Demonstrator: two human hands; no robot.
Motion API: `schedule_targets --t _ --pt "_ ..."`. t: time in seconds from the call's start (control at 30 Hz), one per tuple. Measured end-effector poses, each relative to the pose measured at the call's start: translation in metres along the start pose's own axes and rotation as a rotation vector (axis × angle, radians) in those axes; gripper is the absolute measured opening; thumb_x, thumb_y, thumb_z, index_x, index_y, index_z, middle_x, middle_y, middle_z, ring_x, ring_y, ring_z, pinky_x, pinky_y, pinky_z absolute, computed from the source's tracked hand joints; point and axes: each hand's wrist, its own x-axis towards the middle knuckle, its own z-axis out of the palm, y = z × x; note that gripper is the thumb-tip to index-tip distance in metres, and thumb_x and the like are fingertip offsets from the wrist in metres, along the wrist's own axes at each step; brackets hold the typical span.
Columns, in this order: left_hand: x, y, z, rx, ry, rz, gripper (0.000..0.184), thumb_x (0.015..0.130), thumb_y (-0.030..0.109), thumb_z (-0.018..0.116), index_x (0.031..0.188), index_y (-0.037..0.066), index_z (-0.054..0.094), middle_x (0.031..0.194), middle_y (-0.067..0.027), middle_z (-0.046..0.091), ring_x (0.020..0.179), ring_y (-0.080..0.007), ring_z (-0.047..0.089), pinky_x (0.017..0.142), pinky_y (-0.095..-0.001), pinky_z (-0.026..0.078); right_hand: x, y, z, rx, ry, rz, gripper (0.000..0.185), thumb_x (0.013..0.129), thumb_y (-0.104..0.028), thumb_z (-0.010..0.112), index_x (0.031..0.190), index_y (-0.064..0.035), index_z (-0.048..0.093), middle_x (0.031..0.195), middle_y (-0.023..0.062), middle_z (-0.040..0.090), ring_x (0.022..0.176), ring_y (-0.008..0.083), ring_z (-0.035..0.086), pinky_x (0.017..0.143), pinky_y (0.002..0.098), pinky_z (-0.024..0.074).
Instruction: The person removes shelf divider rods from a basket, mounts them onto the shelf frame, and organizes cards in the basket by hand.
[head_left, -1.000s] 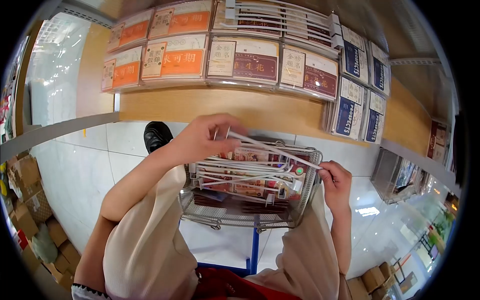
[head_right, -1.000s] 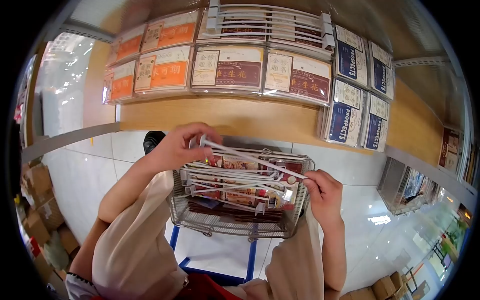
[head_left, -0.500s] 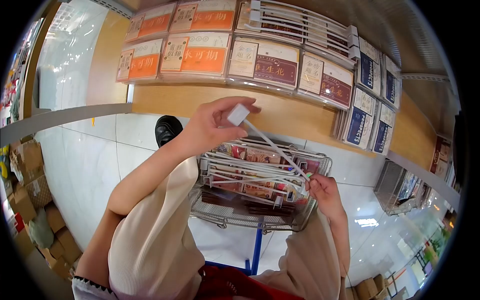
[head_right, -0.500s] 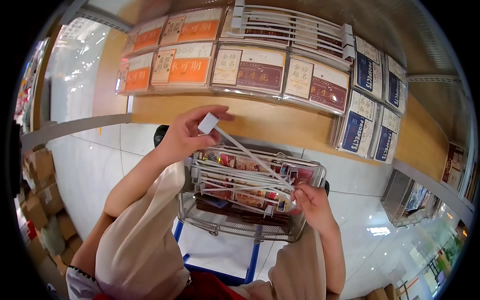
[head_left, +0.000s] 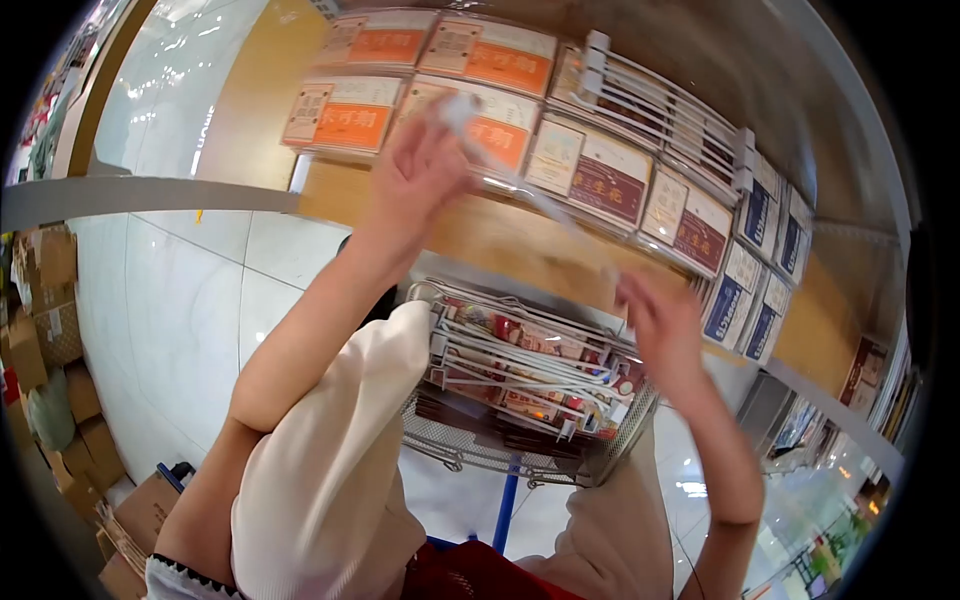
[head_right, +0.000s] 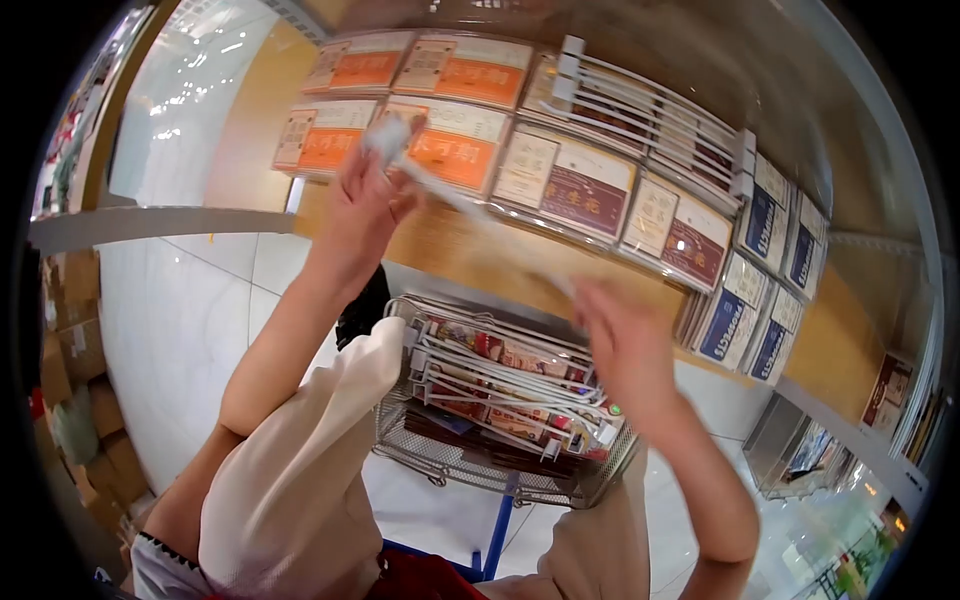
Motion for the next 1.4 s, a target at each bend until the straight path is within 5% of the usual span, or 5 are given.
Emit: schedule_targets --t 0.13,0.37,0.77,1.4 --pt "0.017 0.013 -0.03 -0.239 0.246 0.047 0.058 0.093 0.031 0.055 0.138 0.006 0.03 0.141 -0.0081 0.036 0.127 -0.0243 0.04 0.101 -0.0349 0.039 0.146 -0.03 0.01 -0.281 0.154 -0.285 0.02 0.084 -0.009 0.054 0.101 -0.007 0.064 0.084 0.0167 0.062 0.077 0.0363 0.06 0.067 0.0446 0.047" --pt "0.013 0.012 -0.049 -0.255 0.289 -0.096 0.054 0.095 0.027 0.05 0.142 0.009 0.028 0.14 -0.0081 0.038 0.119 -0.02 0.045 0.095 -0.0315 0.042 0.288 -0.038 0.056 -0.551 0.152 -0.193 0.022 0.086 -0.015 0.052 0.103 -0.0099 0.064 0.097 0.0118 0.062 0.089 0.0332 0.059 0.077 0.0422 0.0478" --pt "0.011 0.014 -0.059 -0.236 0.239 -0.088 0.049 0.096 0.026 0.049 0.14 0.009 0.033 0.138 -0.0073 0.04 0.112 -0.0162 0.05 0.095 -0.0301 0.042 0.307 -0.022 0.073 -0.876 0.294 -0.347 0.011 0.081 -0.01 0.052 0.087 -0.0088 0.062 0.094 0.0061 0.058 0.092 0.0223 0.059 0.069 0.0351 0.0525" --pt "0.008 0.008 -0.052 -0.193 0.154 -0.122 0.048 0.097 0.025 0.047 0.14 0.009 0.032 0.137 -0.0076 0.041 0.11 -0.0133 0.05 0.093 -0.0301 0.043 0.322 -0.032 0.086 -0.999 0.345 -0.316 0.012 0.077 -0.013 0.057 0.085 -0.01 0.065 0.09 0.0059 0.061 0.085 0.0227 0.061 0.066 0.0357 0.0508"
